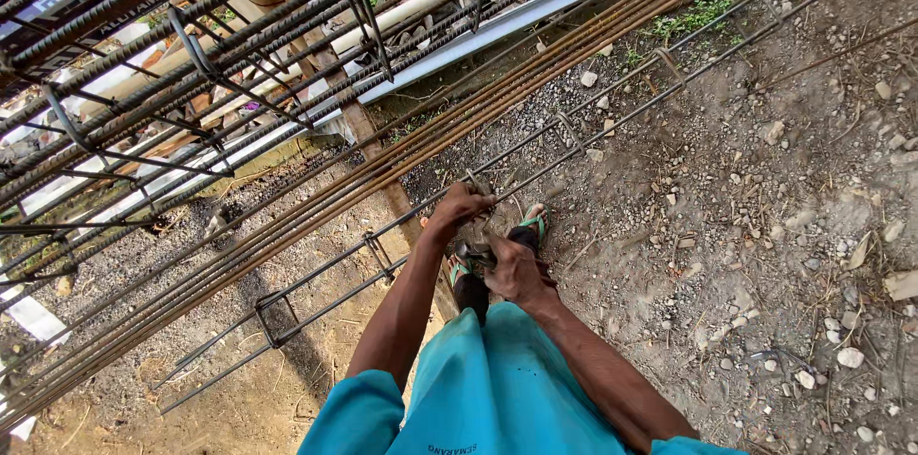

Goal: The person uses pliers to twist and secure wire ties around the intersections of a steel rebar grid. They work along the length of the rebar structure, repeatedly gripping and twisting the wire to fasten the bars together.

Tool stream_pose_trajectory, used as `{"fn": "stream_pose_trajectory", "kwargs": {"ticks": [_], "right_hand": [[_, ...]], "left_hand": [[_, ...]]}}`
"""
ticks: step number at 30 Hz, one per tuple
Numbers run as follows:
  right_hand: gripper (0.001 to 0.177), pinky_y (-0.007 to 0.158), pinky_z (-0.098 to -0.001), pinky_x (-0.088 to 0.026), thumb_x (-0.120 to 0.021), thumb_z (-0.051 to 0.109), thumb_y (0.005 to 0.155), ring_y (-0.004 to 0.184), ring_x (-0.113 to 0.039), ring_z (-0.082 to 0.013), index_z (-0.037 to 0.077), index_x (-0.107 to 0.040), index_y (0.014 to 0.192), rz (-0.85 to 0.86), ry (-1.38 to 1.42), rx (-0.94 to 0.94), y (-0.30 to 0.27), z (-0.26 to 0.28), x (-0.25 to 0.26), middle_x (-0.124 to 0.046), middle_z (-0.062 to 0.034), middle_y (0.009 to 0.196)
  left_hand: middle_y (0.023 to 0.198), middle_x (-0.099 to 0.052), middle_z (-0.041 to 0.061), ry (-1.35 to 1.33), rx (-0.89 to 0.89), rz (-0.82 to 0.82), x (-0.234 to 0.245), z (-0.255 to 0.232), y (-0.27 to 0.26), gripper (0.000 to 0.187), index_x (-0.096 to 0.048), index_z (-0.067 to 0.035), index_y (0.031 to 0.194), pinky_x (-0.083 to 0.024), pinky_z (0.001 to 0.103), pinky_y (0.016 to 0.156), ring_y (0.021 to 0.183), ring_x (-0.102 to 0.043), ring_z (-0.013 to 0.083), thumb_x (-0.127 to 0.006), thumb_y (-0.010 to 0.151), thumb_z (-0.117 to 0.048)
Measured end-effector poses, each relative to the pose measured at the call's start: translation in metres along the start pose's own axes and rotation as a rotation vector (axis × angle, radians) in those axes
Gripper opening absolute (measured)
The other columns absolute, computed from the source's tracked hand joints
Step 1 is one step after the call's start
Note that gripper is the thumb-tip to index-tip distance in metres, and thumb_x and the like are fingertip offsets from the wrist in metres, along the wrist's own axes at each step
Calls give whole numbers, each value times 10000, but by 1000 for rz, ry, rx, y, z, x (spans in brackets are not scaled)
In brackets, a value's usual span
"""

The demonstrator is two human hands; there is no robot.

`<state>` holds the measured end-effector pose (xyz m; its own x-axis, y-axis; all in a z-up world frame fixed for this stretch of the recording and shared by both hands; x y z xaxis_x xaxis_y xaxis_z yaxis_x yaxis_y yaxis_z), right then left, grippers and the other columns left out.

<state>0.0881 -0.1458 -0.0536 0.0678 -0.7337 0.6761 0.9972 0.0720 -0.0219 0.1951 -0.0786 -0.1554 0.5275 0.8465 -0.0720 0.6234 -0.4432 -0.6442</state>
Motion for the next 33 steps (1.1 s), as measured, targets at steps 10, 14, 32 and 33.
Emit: {"fn": "stream_pose_trajectory", "kwargs": {"ticks": [10, 14, 32, 33], "right_hand": [[467, 365, -314, -541, -618, 69, 903, 502, -645, -228, -24, -444, 1326, 188, 961, -799, -40, -85, 5, -590, -154, 799], [478, 524, -407, -531, -600, 16, 807, 551, -599, -219, -41, -511, 1273, 271, 1152, -926, -45, -94, -32, -545, -147, 742], [770, 543, -465, -611, -564, 32, 754, 613, -711, -374, -29, -259, 1459, 631, 797, -752, -23, -62, 4, -656, -280, 746], [651, 423, -412, -623, -572, 97, 761, 505, -692, -277, -10, -400, 1380, 586, 772, -580, -21, -67, 0, -641, -194, 690]], "left_hand": [[1066, -661, 141, 798, -120, -491, -20, -46, -103, 489, -669, -118, 1148, -460, 403, 929, 1061, -589, 265, -543, 983, -561], [947, -715, 170, 977, -221, -492, -41, -11, -101, 278, -660, -80, 1072, -508, 445, 894, 989, -687, 333, -586, 830, -195], [871, -712, 185, 690, -101, -375, -40, 34, -72, 302, -761, -111, 1025, -588, 481, 783, 867, -722, 360, -502, 898, -203], [888, -713, 207, 593, -48, -370, -41, 32, -77, 316, -768, -106, 1058, -586, 507, 767, 867, -721, 387, -528, 898, -237]]}}
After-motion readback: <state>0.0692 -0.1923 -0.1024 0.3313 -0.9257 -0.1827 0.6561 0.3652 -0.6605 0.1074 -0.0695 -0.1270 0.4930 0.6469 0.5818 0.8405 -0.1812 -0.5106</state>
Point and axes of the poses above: each hand's wrist, its own y-axis towards the middle knuckle, its own x-axis out of the back of the hand, z = x × y, the point moved 9 cm from there along y, towards the middle knuckle
